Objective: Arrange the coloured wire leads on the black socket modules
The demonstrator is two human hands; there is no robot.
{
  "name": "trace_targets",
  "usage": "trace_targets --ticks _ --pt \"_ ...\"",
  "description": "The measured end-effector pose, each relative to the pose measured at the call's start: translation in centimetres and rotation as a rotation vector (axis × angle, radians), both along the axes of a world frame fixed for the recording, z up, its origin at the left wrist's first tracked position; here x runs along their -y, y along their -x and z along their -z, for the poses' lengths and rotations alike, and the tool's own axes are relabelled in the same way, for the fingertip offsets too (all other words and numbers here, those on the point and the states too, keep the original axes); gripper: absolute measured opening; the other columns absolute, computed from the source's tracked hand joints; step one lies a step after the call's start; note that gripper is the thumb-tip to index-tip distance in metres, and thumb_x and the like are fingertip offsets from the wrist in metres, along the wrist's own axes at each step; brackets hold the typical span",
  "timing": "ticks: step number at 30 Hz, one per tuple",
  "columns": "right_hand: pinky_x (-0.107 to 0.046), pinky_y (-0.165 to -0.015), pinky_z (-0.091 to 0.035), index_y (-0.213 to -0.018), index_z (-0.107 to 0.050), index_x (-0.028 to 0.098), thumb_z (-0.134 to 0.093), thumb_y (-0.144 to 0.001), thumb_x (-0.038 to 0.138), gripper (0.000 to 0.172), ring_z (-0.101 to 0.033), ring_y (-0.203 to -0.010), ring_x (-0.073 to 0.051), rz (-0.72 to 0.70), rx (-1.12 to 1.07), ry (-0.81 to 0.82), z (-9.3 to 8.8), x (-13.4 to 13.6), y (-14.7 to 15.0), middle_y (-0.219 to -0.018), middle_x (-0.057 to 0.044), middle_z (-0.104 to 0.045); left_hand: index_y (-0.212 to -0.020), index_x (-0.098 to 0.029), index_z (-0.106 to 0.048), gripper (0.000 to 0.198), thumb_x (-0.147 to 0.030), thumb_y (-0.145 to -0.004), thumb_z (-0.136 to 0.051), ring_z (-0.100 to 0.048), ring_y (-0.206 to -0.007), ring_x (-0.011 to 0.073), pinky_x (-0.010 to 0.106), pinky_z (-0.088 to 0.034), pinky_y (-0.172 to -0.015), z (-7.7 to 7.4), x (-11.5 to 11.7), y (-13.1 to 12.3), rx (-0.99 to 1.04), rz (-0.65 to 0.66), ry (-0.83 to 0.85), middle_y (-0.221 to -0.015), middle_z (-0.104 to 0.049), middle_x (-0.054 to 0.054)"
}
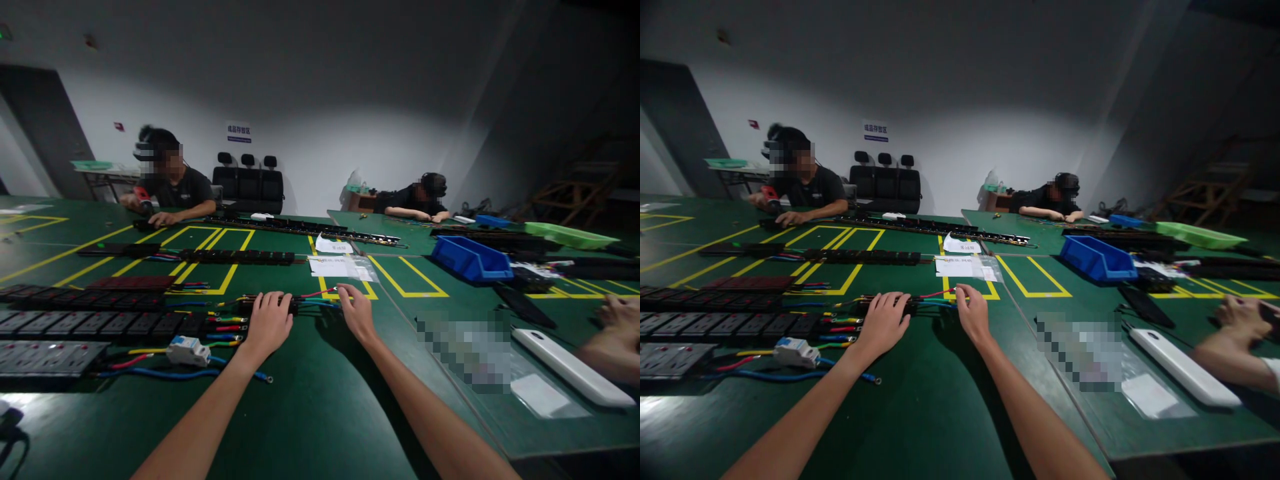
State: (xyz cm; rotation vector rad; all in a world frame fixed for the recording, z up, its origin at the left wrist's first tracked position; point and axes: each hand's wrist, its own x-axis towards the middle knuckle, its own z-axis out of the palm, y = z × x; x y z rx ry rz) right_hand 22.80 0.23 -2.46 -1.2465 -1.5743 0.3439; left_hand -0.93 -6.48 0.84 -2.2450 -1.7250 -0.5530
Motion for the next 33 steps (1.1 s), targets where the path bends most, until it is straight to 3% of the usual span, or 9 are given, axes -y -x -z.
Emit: trace_targets --ticks 17,25,33 --pt "-0.034 -0.072 -0.056 -0.113 -0.072 0.017 -0.048 -0.096 0.048 0.043 -0.065 -0.1 -0.025 -0.094 0.008 -0.022 -0.03 0.3 0.25 -0.115 -0.013 -0.07 -0.134 -0.019 -0.058 0.041 -0.024 -0.093 -0.053 -0.054 -0.126 0.029 0.053 -0.037 -0.114 0.14 -0.03 0.11 0.006 0.008 -0.002 -0.133 -0.061 0.012" --pt "-0.042 -0.093 -0.053 -0.111 -0.072 0.02 -0.051 -0.093 0.043 0.035 -0.061 -0.116 -0.027 -0.128 0.101 -0.019 0.5 0.03 0.45 -0.12 -0.012 -0.069 -0.132 -0.018 -0.059 0.041 -0.023 -0.091 -0.055 -0.055 -0.123 0.0289 0.052 -0.036 -0.114 0.44 -0.17 0.14 0.006 0.009 -0.042 -0.13 -0.062 0.013" --pt "-0.044 -0.104 -0.046 -0.11 -0.074 0.021 -0.051 -0.095 0.047 0.037 -0.06 -0.119 -0.027 -0.132 0.168 -0.023 0.76 -0.01 0.37 -0.122 -0.013 -0.068 -0.132 -0.019 -0.059 0.041 -0.024 -0.092 -0.055 -0.055 -0.124 0.0289 0.053 -0.037 -0.114 0.41 -0.09 0.15 0.013 0.012 -0.046 -0.131 -0.063 0.012"
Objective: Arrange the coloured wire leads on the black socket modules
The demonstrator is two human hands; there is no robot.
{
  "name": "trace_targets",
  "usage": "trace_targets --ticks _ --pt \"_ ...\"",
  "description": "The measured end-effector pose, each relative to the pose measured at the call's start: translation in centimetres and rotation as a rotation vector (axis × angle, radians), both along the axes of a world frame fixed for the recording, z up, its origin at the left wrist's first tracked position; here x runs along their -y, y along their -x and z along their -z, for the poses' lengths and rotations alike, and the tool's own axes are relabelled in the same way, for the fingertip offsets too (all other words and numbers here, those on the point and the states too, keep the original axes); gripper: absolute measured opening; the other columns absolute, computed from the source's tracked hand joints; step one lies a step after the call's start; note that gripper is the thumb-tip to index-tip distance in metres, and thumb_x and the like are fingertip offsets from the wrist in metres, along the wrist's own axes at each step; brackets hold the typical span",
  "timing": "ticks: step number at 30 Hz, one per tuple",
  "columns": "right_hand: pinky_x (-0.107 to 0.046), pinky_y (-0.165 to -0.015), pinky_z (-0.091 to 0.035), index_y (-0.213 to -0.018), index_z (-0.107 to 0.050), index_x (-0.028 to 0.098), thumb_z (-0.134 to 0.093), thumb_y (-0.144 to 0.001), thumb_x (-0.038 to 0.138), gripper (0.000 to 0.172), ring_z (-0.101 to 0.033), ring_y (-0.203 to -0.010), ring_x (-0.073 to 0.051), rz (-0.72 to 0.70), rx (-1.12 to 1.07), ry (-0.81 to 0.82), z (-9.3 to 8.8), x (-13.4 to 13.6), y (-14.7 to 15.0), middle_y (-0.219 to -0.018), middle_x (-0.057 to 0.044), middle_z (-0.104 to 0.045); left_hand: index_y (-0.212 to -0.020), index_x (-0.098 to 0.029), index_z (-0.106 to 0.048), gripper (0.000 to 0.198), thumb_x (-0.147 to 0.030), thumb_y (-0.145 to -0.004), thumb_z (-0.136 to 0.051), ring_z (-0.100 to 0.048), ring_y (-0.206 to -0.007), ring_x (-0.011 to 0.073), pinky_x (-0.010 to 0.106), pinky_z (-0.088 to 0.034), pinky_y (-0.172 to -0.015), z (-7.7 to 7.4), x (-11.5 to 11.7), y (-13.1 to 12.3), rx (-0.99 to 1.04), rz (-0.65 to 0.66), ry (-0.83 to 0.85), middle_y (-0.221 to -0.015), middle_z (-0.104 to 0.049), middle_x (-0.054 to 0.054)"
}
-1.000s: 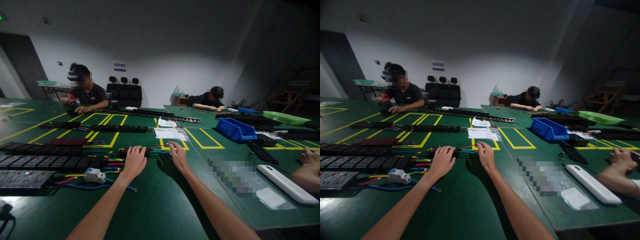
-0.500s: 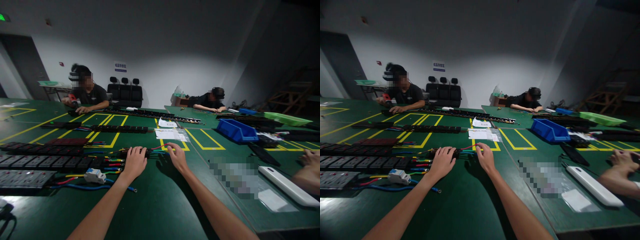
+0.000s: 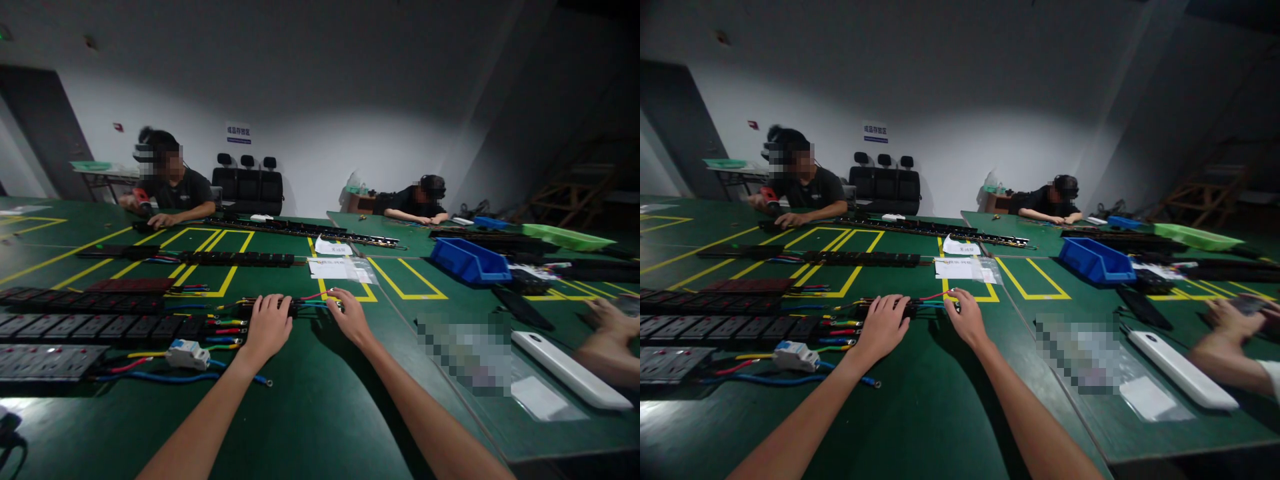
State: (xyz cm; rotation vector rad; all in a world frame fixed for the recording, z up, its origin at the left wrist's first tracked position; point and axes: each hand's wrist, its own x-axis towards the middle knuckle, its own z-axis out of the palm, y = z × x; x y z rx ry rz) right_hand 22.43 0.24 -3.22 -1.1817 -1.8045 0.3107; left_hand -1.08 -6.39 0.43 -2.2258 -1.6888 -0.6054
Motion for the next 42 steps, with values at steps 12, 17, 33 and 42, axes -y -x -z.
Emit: trace_targets --ticks 12,17,33,42 --pt "-0.043 -0.102 -0.047 -0.094 -0.076 0.021 -0.05 -0.096 0.046 0.037 -0.06 -0.118 -0.027 -0.002 0.103 0.036 0.4 -0.3 -0.1 -0.117 -0.013 -0.068 -0.134 -0.021 -0.057 0.041 -0.024 -0.093 -0.052 -0.054 -0.126 0.0291 0.054 -0.036 -0.115 -0.1 0.1 0.0 0.005 0.005 0.031 -0.132 -0.061 0.012" --pt "-0.04 -0.098 -0.048 -0.082 -0.072 0.021 -0.051 -0.095 0.046 0.035 -0.062 -0.115 -0.026 0.014 0.085 0.021 0.2 -0.2 -0.1 -0.114 -0.013 -0.067 -0.134 -0.02 -0.057 0.041 -0.024 -0.093 -0.052 -0.054 -0.126 0.0291 0.053 -0.035 -0.114 -0.2 0.1 -0.1 -0.006 -0.005 0.037 -0.132 -0.061 0.013" --pt "-0.04 -0.092 -0.05 -0.09 -0.07 0.02 -0.054 -0.093 0.044 0.028 -0.061 -0.109 -0.026 0.066 0.013 -0.064 -0.7 0.3 0.1 -0.108 -0.012 -0.065 -0.134 -0.019 -0.057 0.042 -0.024 -0.093 -0.052 -0.054 -0.127 0.0302 0.054 -0.036 -0.114 -0.2 0.0 -0.1 -0.015 -0.004 0.042 -0.133 -0.061 0.014" --pt "-0.032 -0.069 -0.045 -0.09 -0.063 0.021 -0.049 -0.088 0.038 0.022 -0.059 -0.079 -0.022 0.41 0.044 -0.139 -2.2 1.0 -0.6 -0.091 -0.009 -0.063 -0.134 -0.02 -0.057 0.043 -0.024 -0.092 -0.052 -0.053 -0.126 0.0303 0.054 -0.035 -0.114 -0.2 0.1 -0.1 -0.01 -0.001 0.051 -0.133 -0.061 0.013"
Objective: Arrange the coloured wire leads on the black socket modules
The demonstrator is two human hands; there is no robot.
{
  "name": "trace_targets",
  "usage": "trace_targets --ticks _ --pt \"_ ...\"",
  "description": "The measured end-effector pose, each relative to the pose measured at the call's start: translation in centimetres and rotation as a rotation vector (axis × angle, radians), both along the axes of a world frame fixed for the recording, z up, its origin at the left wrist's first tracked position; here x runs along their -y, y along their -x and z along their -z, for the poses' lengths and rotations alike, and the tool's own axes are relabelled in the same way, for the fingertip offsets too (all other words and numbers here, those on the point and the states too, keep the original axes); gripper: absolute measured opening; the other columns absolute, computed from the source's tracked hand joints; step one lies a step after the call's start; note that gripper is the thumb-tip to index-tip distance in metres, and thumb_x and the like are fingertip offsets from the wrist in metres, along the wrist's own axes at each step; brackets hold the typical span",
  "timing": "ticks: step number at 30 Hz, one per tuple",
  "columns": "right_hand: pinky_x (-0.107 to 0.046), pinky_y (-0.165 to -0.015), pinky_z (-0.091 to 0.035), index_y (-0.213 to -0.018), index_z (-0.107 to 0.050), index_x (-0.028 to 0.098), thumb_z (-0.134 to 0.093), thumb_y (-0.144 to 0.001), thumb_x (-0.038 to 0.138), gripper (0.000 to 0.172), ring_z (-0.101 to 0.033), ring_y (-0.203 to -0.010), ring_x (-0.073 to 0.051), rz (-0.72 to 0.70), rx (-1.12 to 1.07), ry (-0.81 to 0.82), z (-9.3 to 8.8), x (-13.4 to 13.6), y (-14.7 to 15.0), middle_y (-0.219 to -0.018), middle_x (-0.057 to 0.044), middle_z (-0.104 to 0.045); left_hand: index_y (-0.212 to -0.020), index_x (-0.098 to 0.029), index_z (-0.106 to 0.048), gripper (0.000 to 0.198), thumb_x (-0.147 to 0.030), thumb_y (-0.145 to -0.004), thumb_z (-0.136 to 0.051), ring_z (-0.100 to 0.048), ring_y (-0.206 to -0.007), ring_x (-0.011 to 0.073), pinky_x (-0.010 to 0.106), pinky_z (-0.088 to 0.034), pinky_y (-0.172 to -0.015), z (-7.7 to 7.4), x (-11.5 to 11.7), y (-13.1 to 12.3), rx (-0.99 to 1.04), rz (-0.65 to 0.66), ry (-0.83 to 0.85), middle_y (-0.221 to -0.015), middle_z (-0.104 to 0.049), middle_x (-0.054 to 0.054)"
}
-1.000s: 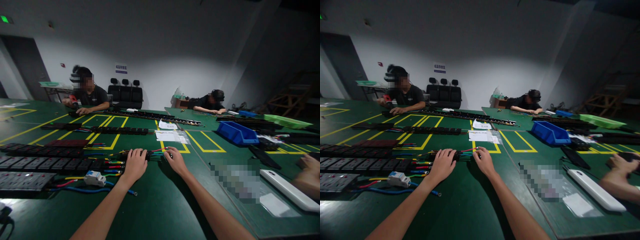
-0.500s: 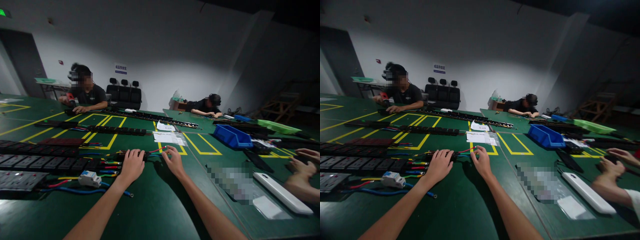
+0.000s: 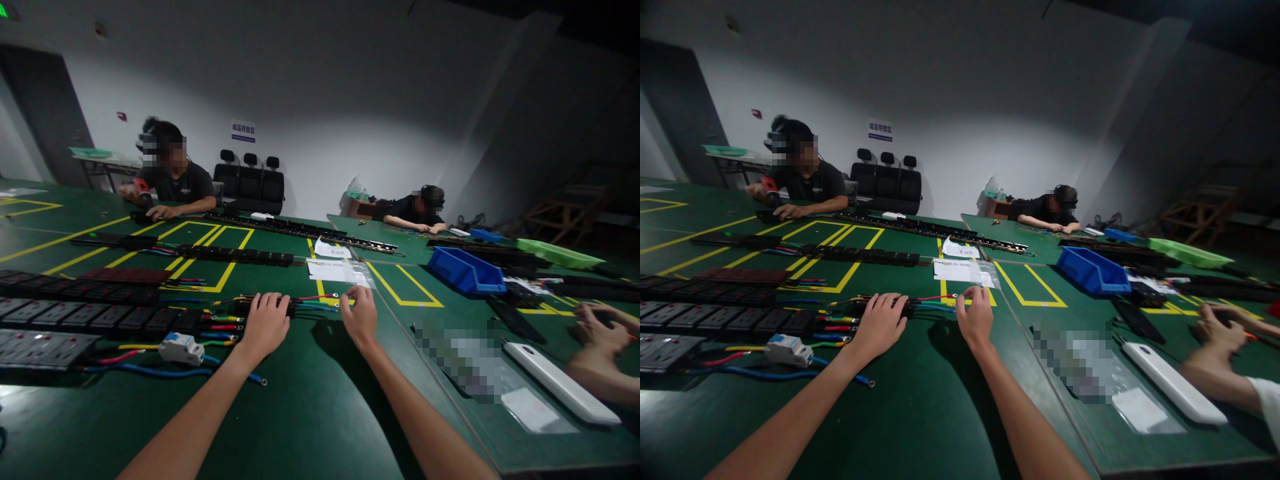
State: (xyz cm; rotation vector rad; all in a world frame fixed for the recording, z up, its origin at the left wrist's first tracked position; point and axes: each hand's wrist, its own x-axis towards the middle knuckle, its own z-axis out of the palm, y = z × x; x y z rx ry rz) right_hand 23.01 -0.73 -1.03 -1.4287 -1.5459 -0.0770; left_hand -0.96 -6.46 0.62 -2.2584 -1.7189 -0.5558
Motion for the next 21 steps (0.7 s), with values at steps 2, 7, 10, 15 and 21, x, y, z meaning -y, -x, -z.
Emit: trace_targets --ticks 2,7,10,15,21 --pt "-0.03 -0.062 -0.041 -0.08 -0.063 0.023 -0.05 -0.088 0.04 0.023 -0.059 -0.07 -0.021 0.061 0.09 0.13 -0.2 0.5 0.2 -0.079 -0.006 -0.064 -0.135 -0.019 -0.057 0.043 -0.024 -0.092 -0.052 -0.053 -0.127 0.0303 0.054 -0.035 -0.114 0.0 0.0 0.0 0.0 0.0 -0.001 -0.133 -0.061 0.014" --pt "-0.032 -0.06 -0.04 -0.058 -0.066 0.023 -0.047 -0.091 0.063 0.055 -0.063 -0.061 -0.024 0.065 0.3 0.413 0.0 1.1 0.5 -0.063 -0.011 -0.066 -0.134 -0.018 -0.057 0.042 -0.024 -0.092 -0.052 -0.053 -0.126 0.03 0.054 -0.035 -0.114 0.0 -0.1 0.0 -0.004 -0.003 -0.005 -0.133 -0.061 0.014" --pt "-0.032 -0.06 -0.041 -0.056 -0.068 0.023 -0.044 -0.091 0.069 0.063 -0.065 -0.06 -0.023 0.086 0.337 0.368 -0.1 1.0 0.2 -0.06 -0.012 -0.066 -0.133 -0.019 -0.057 0.042 -0.023 -0.092 -0.052 -0.053 -0.126 0.0294 0.053 -0.035 -0.114 0.0 -0.1 0.0 0.001 -0.002 -0.018 -0.132 -0.061 0.013" --pt "-0.029 -0.056 -0.039 -0.052 -0.065 0.023 -0.044 -0.088 0.075 0.067 -0.062 -0.055 -0.021 0.068 0.341 0.332 -0.4 0.6 -0.7 -0.054 -0.009 -0.061 -0.133 -0.019 -0.058 0.041 -0.023 -0.092 -0.052 -0.054 -0.125 0.0304 0.054 -0.036 -0.114 0.1 -0.1 0.0 0.014 0.008 -0.021 -0.131 -0.061 0.014" --pt "-0.027 -0.052 -0.032 -0.052 -0.057 0.024 -0.048 -0.085 0.077 0.063 -0.053 -0.05 -0.018 -0.06 0.183 0.43 0.2 0.1 -0.8 -0.052 -0.003 -0.057 -0.133 -0.018 -0.059 0.042 -0.023 -0.092 -0.052 -0.054 -0.125 0.0308 0.054 -0.036 -0.114 0.1 -0.2 0.0 0.003 0.004 -0.018 -0.132 -0.061 0.014"
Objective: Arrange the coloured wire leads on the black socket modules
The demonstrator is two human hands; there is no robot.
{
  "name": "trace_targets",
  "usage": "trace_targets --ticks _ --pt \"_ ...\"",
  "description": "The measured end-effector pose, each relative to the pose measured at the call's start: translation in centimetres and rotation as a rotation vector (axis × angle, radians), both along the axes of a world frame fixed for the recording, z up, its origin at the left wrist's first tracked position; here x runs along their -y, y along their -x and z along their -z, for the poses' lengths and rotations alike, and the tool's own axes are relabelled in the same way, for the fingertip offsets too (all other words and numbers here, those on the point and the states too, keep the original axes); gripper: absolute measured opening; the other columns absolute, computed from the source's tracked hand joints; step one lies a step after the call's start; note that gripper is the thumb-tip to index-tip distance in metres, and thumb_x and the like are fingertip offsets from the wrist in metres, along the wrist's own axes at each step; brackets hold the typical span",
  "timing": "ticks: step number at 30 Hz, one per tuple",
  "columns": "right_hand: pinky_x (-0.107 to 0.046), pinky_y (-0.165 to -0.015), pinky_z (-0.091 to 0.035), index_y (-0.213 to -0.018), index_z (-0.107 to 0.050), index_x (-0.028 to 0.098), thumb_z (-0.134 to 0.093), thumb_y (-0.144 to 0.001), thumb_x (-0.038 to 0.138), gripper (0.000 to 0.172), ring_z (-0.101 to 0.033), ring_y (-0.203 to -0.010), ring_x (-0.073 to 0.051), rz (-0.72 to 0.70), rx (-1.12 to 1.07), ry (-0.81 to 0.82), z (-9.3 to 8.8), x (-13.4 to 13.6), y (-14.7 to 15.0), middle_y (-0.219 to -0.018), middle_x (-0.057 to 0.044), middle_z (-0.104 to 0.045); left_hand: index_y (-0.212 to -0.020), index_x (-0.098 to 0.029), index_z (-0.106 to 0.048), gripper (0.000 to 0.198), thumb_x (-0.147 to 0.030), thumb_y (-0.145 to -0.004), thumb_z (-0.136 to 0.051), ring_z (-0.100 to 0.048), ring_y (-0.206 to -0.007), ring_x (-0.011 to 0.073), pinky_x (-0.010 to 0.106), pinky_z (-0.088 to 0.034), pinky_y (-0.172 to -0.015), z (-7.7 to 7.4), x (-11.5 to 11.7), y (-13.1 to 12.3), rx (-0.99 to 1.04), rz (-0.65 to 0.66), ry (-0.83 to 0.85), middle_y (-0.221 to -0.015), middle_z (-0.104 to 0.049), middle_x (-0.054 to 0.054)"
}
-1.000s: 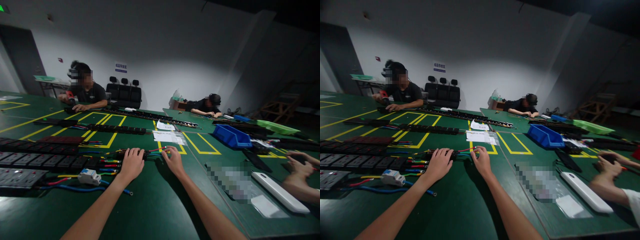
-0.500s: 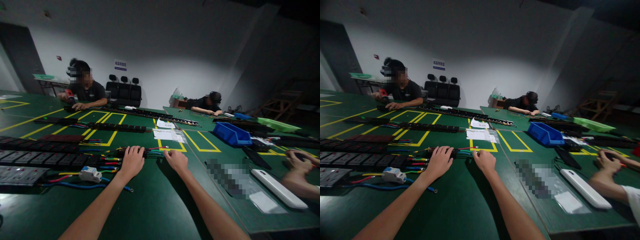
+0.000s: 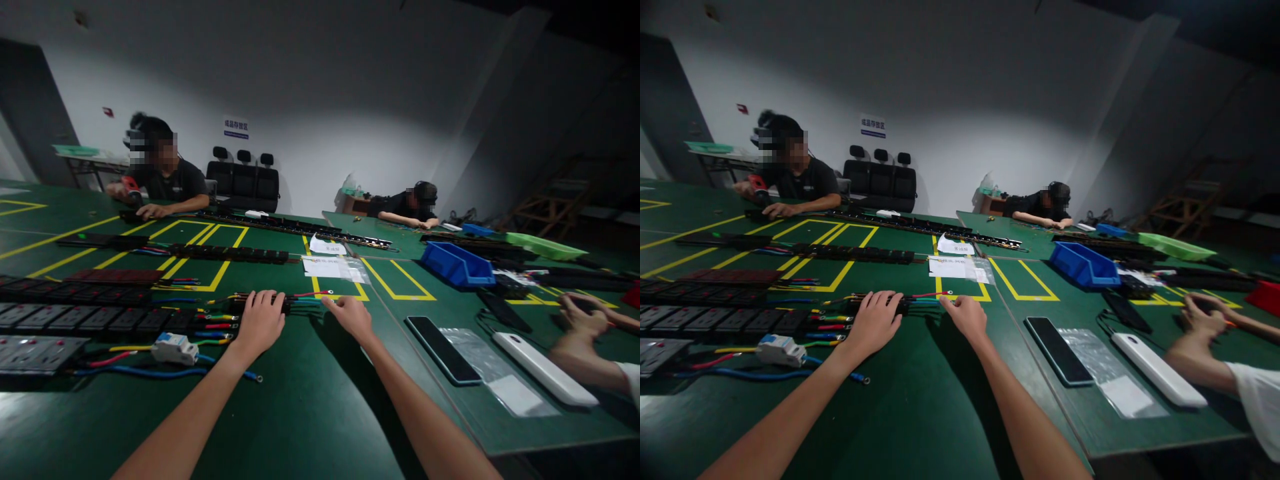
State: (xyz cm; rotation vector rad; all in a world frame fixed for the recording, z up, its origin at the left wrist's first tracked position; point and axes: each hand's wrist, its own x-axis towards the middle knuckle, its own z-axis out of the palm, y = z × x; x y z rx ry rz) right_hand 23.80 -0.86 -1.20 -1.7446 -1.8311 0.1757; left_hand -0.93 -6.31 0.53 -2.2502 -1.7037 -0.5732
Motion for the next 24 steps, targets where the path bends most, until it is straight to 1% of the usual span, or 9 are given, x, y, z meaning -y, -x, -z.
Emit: trace_targets --ticks 4,6,9,12,17,24 --pt "-0.026 -0.051 -0.026 -0.055 -0.044 0.024 -0.052 -0.084 0.073 0.057 -0.045 -0.049 -0.014 -0.011 -0.169 -0.147 0.1 -0.1 0.9 -0.05 0.002 -0.049 -0.134 -0.019 -0.058 0.042 -0.024 -0.092 -0.052 -0.053 -0.127 0.0308 0.055 -0.036 -0.114 0.0 0.0 0.0 0.011 0.004 0.01 -0.133 -0.061 0.014" --pt "-0.026 -0.051 -0.025 -0.058 -0.038 0.025 -0.053 -0.084 0.07 0.054 -0.041 -0.05 -0.014 -0.007 -0.209 -0.199 0.0 0.0 1.4 -0.051 0.004 -0.045 -0.134 -0.019 -0.058 0.043 -0.024 -0.092 -0.052 -0.053 -0.127 0.0312 0.055 -0.036 -0.115 0.0 0.0 0.0 0.008 0.0 0.011 -0.133 -0.061 0.014" --pt "-0.026 -0.052 -0.024 -0.06 -0.035 0.025 -0.052 -0.086 0.065 0.05 -0.038 -0.051 -0.013 -0.007 -0.22 -0.257 -0.1 0.2 2.0 -0.052 0.004 -0.042 -0.134 -0.018 -0.058 0.043 -0.024 -0.092 -0.053 -0.053 -0.127 0.0314 0.055 -0.036 -0.115 -0.1 0.0 0.0 0.0 -0.006 0.017 -0.134 -0.061 0.014" --pt "-0.026 -0.052 -0.022 -0.06 -0.034 0.025 -0.051 -0.087 0.058 0.046 -0.037 -0.052 -0.013 -0.016 -0.216 -0.273 0.0 0.4 2.4 -0.053 0.005 -0.04 -0.134 -0.019 -0.058 0.043 -0.024 -0.092 -0.053 -0.053 -0.127 0.0313 0.055 -0.036 -0.114 -0.2 0.1 -0.1 0.0 -0.004 0.016 -0.134 -0.061 0.014" --pt "-0.026 -0.054 -0.019 -0.062 -0.031 0.024 -0.05 -0.086 0.047 0.038 -0.035 -0.053 -0.012 0.003 -0.225 -0.253 0.4 0.4 3.0 -0.053 0.006 -0.036 -0.133 -0.017 -0.059 0.042 -0.024 -0.091 -0.055 -0.054 -0.125 0.0313 0.054 -0.036 -0.114 -0.2 0.2 -0.2 -0.015 -0.014 -0.004 -0.132 -0.061 0.014" --pt "-0.026 -0.056 -0.018 -0.063 -0.032 0.023 -0.05 -0.087 0.046 0.038 -0.034 -0.054 -0.012 -0.004 -0.206 -0.253 0.2 0.7 3.0 -0.055 0.006 -0.036 -0.133 -0.016 -0.059 0.043 -0.024 -0.092 -0.055 -0.053 -0.126 0.0316 0.054 -0.036 -0.113 -0.2 0.1 -0.1 -0.018 -0.011 0.003 -0.132 -0.061 0.014"
